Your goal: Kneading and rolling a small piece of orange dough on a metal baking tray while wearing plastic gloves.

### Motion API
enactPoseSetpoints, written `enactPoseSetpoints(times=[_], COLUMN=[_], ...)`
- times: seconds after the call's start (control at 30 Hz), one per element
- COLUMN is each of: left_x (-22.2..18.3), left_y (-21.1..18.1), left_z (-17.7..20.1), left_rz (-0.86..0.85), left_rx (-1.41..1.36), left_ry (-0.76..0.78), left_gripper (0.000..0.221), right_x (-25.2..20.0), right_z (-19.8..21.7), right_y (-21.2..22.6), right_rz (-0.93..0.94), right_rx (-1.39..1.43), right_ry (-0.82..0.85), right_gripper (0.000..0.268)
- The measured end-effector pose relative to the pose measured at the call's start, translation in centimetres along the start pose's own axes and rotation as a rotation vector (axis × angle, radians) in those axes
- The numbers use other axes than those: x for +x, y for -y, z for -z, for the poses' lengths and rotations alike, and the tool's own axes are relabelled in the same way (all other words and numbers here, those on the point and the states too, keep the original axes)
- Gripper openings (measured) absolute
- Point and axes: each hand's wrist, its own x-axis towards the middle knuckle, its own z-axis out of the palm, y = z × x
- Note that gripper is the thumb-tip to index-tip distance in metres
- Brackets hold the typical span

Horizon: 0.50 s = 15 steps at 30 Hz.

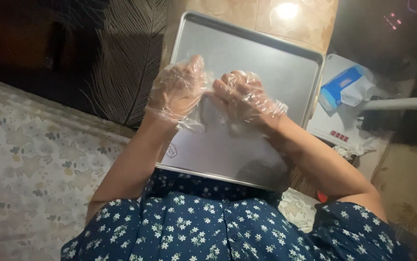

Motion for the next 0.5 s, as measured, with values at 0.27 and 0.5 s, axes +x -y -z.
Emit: enactPoseSetpoints(times=[0.27, 0.5], left_x=[0.0, 0.0], left_y=[0.0, -0.5], left_z=[4.7, 0.7], left_rz=[-0.139, 0.163], left_rx=[-0.095, -0.064], left_ry=[0.160, 0.171], left_gripper=[0.047, 0.026], right_x=[0.5, -2.7], right_z=[0.4, 2.7], right_y=[-1.0, -0.7], right_rz=[-0.015, -0.007], right_rx=[0.316, 0.208], right_ry=[-0.112, -0.211], right_gripper=[0.053, 0.025])
